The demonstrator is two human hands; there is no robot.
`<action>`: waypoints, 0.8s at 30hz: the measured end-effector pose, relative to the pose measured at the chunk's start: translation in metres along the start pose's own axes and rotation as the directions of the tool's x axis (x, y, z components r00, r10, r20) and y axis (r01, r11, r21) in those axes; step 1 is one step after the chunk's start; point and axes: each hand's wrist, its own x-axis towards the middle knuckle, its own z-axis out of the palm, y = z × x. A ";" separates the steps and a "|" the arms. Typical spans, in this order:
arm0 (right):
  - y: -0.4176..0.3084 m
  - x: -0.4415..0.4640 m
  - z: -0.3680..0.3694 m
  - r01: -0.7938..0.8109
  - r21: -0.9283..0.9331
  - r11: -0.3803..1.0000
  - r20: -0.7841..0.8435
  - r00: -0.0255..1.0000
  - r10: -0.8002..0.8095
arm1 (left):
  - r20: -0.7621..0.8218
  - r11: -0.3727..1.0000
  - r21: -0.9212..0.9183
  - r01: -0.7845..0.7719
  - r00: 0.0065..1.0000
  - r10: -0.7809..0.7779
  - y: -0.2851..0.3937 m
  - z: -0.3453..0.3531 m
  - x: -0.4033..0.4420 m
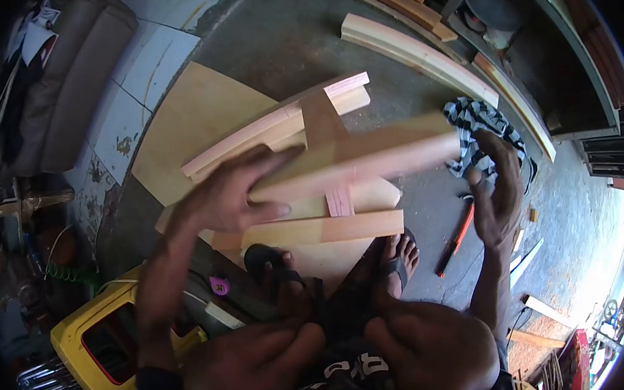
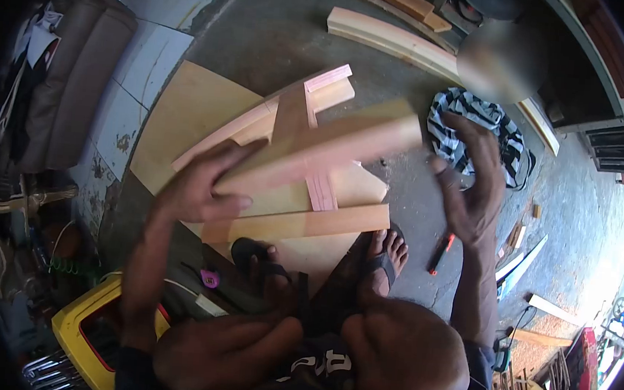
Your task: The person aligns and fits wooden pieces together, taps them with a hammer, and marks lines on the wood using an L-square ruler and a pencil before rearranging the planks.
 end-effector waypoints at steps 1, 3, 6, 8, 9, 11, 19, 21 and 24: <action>0.018 -0.007 0.007 -0.121 -0.064 0.991 -0.081 0.990 0.116 | -0.035 0.998 -0.063 -0.021 0.999 0.018 0.001 -0.019 0.009; 0.068 -0.038 -0.019 -0.264 -0.301 0.916 -0.073 0.964 0.254 | -0.051 0.872 -0.481 0.093 0.990 -0.134 0.010 -0.039 0.029; 0.135 -0.126 0.013 -0.325 -0.521 0.789 0.074 0.904 0.421 | -0.043 0.866 -0.362 0.345 0.922 -0.386 -0.021 -0.110 0.044; 0.021 -0.115 -0.005 -0.351 -0.453 0.819 0.419 0.728 0.543 | -0.041 0.892 -0.291 0.346 0.927 -0.373 -0.034 -0.132 0.064; -0.077 -0.085 -0.028 -0.346 -0.414 0.842 0.603 0.589 0.538 | -0.026 0.910 -0.225 0.347 0.932 -0.361 -0.040 -0.138 0.072; -0.194 -0.036 -0.062 -0.351 -0.359 0.865 0.825 0.315 0.470 | -0.081 0.912 -0.234 0.336 0.928 -0.363 -0.046 -0.146 0.080; -0.128 -0.050 -0.039 -0.383 -0.253 0.888 0.710 0.551 0.439 | -0.120 0.905 -0.184 0.384 0.905 -0.409 -0.073 -0.154 0.085; -0.041 -0.059 0.002 -0.562 -0.008 0.827 0.414 0.751 0.514 | -0.186 0.905 -0.150 0.397 0.888 -0.420 -0.057 -0.152 0.087; -0.013 -0.003 0.021 -0.544 0.355 0.761 0.192 0.838 0.510 | -0.162 0.865 -0.140 0.482 0.851 -0.500 -0.038 -0.156 0.083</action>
